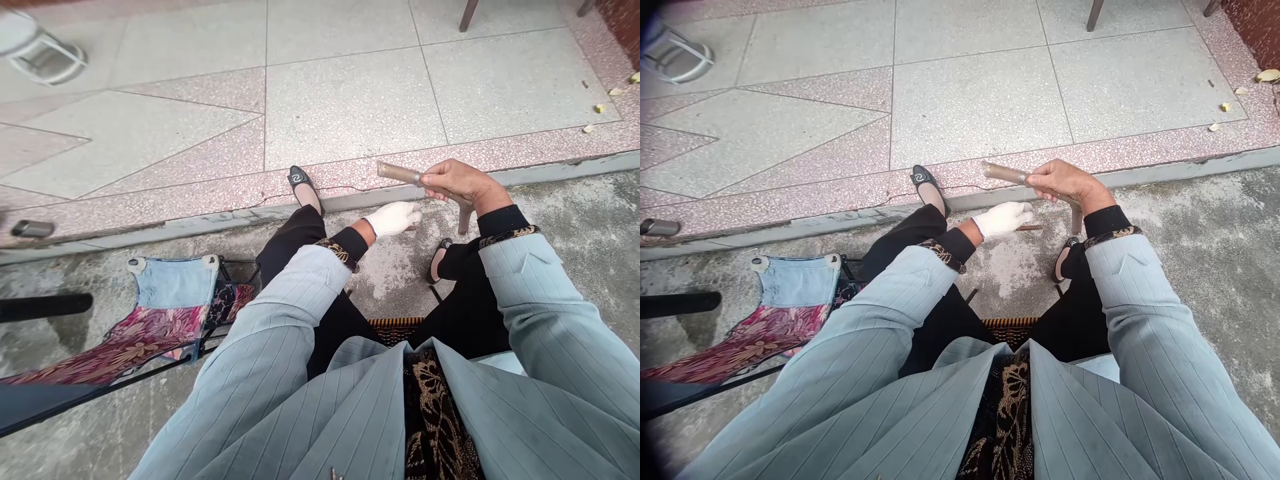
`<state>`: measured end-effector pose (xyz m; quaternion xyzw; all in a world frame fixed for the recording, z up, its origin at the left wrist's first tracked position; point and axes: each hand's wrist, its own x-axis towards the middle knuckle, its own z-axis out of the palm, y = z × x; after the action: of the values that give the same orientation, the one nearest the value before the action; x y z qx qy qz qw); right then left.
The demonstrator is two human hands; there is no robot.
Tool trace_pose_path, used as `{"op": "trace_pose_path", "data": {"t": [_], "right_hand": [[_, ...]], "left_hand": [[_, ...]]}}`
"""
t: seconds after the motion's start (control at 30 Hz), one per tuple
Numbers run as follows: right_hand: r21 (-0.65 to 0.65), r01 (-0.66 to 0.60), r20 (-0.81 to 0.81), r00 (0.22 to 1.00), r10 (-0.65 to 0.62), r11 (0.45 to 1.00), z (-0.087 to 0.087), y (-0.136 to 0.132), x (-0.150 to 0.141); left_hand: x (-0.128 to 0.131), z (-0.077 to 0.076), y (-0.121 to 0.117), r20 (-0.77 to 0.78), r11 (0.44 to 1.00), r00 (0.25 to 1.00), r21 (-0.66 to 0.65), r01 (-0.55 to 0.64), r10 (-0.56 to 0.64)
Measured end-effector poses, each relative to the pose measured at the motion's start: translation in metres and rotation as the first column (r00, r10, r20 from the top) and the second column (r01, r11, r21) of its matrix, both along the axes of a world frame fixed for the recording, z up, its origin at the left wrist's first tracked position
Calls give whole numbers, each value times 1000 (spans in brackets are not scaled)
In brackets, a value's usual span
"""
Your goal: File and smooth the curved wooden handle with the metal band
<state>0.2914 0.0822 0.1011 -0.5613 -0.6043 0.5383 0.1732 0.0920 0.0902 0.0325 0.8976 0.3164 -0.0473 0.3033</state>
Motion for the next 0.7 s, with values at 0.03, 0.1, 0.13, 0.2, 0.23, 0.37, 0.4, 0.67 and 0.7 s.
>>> {"op": "trace_pose_path", "data": {"t": [0.03,0.1,0.13,0.2,0.23,0.37,0.4,0.67,0.7], "right_hand": [[14,45,44,998,-46,999,-1,1,-1],[31,101,178,978,-105,994,-5,4,-3],[40,115,254,959,-122,993,-8,7,-4],[60,125,392,910,-139,990,-14,13,-3],[62,114,448,885,-130,992,-18,16,-3],[-23,-1,576,817,14,1000,-28,22,1],[-63,-37,579,812,66,997,-29,22,2],[-331,-407,210,848,487,851,-26,13,5],[-338,-448,143,845,516,828,-26,12,4]], "left_hand": [[1,2,-2,0,999,1000,-26,23,-23],[1,6,-4,-14,997,998,-38,67,-67],[2,7,-5,-31,997,996,-23,77,-78],[1,8,-6,-76,997,994,33,75,-73],[1,8,-6,-99,995,993,67,70,-63],[-5,11,-1,-156,971,987,229,71,-35],[-8,12,1,-160,961,986,265,78,-36],[-26,30,23,-162,938,986,345,28,30],[-27,31,25,-157,941,987,337,24,31]]}}
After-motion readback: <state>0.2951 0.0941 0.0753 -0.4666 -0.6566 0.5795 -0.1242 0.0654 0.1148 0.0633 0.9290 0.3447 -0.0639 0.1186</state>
